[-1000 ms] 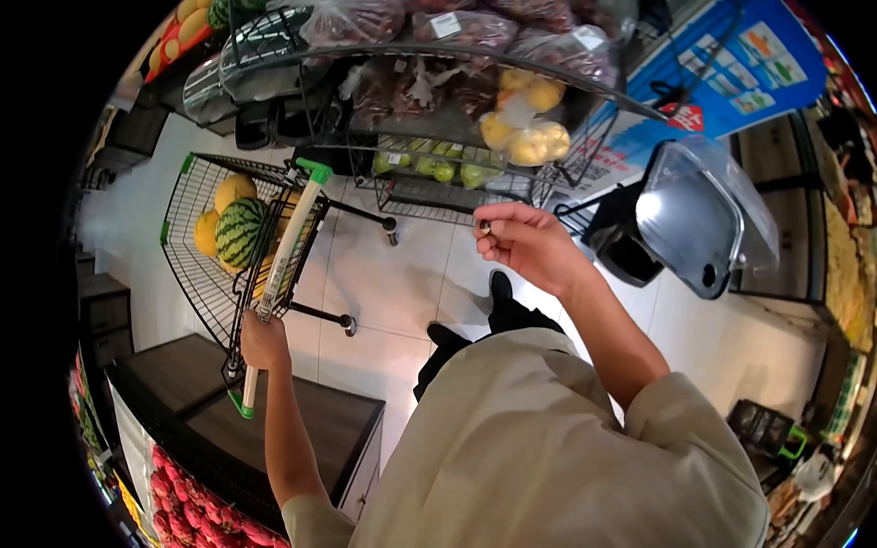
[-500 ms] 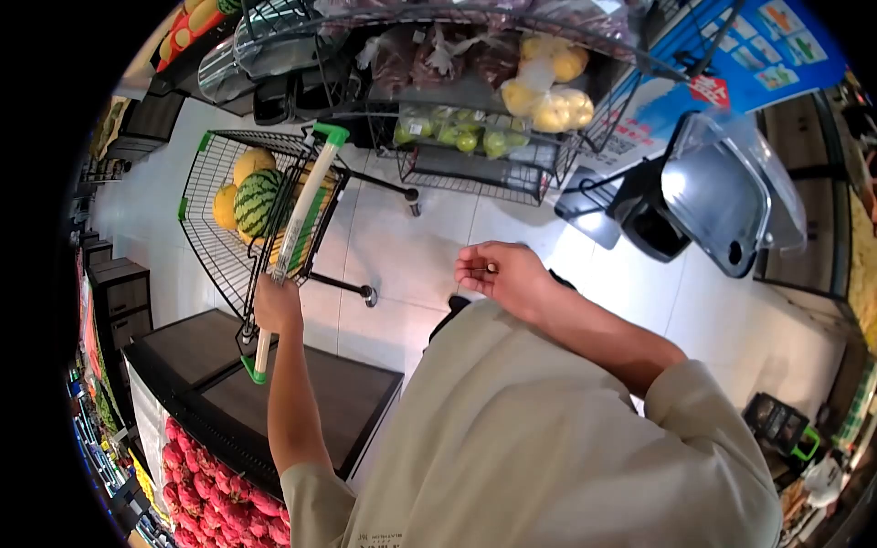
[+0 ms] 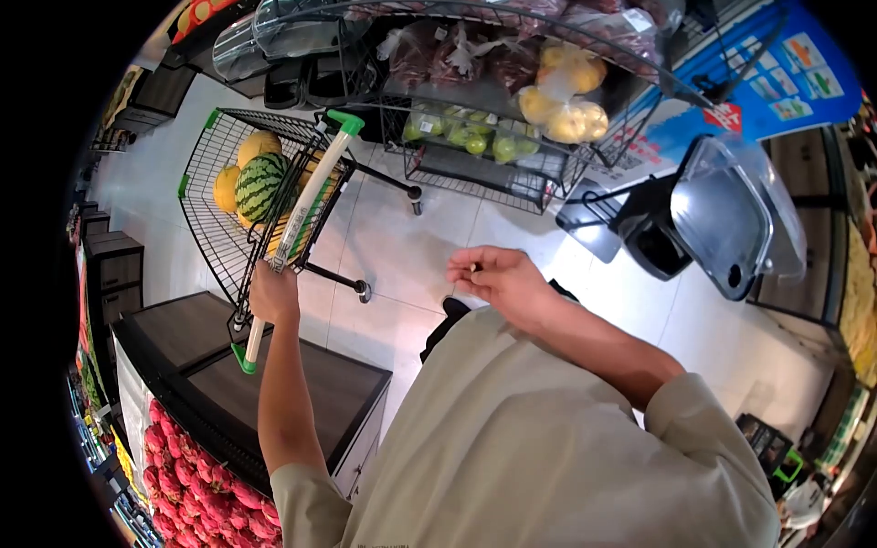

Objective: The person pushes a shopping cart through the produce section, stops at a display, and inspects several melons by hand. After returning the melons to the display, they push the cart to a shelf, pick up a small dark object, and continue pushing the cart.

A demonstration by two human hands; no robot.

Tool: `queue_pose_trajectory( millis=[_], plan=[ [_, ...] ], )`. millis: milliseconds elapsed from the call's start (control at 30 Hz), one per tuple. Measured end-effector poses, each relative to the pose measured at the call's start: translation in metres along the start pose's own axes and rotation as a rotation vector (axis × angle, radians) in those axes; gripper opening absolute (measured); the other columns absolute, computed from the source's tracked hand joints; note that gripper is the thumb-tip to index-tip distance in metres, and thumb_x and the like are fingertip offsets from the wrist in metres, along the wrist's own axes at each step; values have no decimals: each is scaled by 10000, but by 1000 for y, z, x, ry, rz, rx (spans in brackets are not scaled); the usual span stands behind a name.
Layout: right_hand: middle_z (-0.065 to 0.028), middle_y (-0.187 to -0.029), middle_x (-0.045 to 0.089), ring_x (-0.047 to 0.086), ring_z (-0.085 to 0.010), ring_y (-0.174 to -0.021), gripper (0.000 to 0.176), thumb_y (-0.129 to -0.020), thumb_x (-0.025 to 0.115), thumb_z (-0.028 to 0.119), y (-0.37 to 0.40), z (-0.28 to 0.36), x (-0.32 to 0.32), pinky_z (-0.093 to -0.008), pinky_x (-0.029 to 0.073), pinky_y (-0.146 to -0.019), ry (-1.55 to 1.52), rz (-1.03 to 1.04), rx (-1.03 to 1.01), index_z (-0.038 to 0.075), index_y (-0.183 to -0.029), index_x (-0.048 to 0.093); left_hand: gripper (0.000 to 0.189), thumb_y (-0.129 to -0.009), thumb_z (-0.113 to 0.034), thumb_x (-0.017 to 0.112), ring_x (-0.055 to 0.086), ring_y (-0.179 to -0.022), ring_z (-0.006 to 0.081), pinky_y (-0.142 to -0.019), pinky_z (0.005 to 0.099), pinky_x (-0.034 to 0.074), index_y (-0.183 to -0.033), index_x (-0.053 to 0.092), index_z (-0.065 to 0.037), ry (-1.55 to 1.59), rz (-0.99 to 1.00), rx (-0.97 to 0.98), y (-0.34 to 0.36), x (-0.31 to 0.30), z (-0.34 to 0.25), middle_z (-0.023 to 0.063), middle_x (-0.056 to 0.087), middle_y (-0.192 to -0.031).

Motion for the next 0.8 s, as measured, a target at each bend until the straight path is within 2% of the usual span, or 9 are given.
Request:
queue_pose_trajectory(
  millis=[67,133,233,467,533,800],
  plan=[
    [-162,-1229,592,595,-245,-1152,388,-894,428,-134,11,16,19,-331,476,-1013,-23,164,-66,-80,-1262,535,227,-682,-257,704,648,-660,319,-523,461,487,-757,574,-87,-11,-51,1,0,2,1,72,640,-738],
    [-163,-1277,574,580,-246,-1192,408,-904,449,-127,24,28,34,-329,470,-1025,-15,200,-29,-71,-1304,509,216,-678,-245,698,646,-645,317,-511,458,485,-736,566,-84,-26,-88,16,0,3,1,71,634,-716],
    [-158,-1343,557,551,-251,-1253,416,-938,462,-93,40,45,50,-341,451,-1055,54,284,-124,-34,-1348,497,209,-681,-239,693,643,-632,317,-504,455,483,-723,560,-83,-21,-46,5,-1,5,2,68,632,-705],
    [-152,-1365,549,533,-256,-1280,411,-963,453,-66,56,54,68,-356,441,-1063,149,342,-134,-7,-1369,487,205,-671,-231,696,639,-626,321,-505,453,481,-696,559,-81,-10,-64,8,-1,4,1,69,628,-693],
    [-180,-1383,537,546,-236,-1268,421,-963,453,-47,58,53,69,-331,474,-1032,170,350,-131,9,-1378,492,207,-671,-234,697,640,-631,323,-513,456,483,-699,561,-81,-12,-62,12,-1,4,1,72,627,-691],
    [-183,-1340,572,588,-244,-1218,364,-992,445,-6,62,56,75,-316,513,-958,219,323,-74,17,-1348,514,225,-662,-258,711,654,-653,326,-525,458,497,-708,574,-84,-12,-43,-2,-2,2,0,77,650,-721]
  ],
)
Point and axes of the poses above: each hand's wrist, its own y-axis away from the middle knuckle, its own x-axis out of the palm, z = x × y, the point moved 5 cm from there along -y, towards the middle knuckle
